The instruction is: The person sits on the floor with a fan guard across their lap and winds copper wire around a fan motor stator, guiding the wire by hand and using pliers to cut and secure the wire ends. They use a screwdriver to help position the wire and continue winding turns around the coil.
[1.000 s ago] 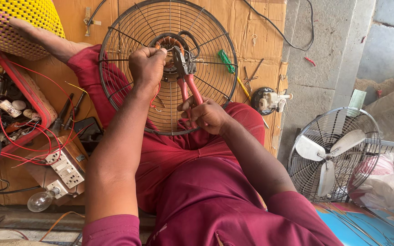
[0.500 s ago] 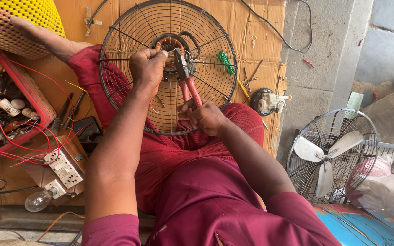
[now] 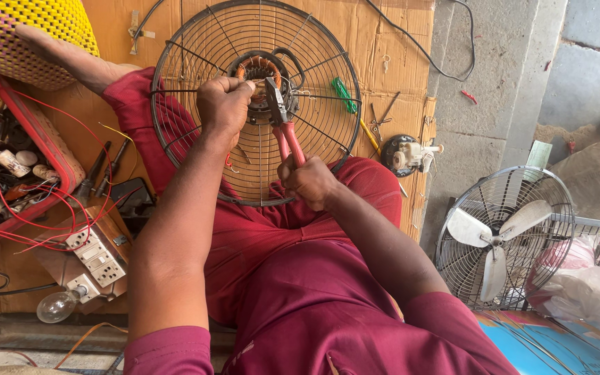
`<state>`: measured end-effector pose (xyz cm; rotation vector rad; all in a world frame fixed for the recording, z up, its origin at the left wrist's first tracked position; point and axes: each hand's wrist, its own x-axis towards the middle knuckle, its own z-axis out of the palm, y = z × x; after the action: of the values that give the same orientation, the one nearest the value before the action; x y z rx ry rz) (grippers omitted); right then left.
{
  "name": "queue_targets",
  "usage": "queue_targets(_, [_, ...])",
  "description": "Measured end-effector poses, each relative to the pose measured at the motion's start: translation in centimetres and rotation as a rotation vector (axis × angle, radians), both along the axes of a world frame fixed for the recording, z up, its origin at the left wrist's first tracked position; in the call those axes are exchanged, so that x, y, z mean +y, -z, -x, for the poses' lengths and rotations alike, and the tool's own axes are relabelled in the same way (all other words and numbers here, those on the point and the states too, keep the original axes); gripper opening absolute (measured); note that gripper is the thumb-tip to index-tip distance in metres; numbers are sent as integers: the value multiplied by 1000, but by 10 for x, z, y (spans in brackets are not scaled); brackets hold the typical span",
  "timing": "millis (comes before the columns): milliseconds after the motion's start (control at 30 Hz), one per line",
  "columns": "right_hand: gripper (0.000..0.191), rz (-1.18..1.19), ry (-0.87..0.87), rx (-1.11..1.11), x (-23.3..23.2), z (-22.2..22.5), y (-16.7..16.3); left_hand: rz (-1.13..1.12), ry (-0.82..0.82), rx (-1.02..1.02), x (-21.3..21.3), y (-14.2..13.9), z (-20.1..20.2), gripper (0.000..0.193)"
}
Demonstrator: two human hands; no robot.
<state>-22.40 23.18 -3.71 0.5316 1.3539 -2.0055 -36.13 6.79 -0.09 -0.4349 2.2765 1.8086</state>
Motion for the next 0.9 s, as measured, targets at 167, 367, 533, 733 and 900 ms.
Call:
queue_targets(167, [18, -33, 20, -38, -1, 2, -4, 16, 17, 16, -1, 0, 0, 12])
queue_targets(367, [33, 86, 40, -49, 9, 6, -12, 9, 48, 57, -3, 2, 1, 8])
queue_targets(533, [19, 64, 10, -42, 10, 2, -4, 88, 63, 50, -4, 6, 2, 6])
queue_targets(733, [15, -252, -98, -22, 8, 3, 2, 161, 94, 24, -4, 9, 3, 4])
queue_targets(900, [18, -89, -27, -22, 11, 4, -4, 122, 88, 36, -3, 11, 4, 4])
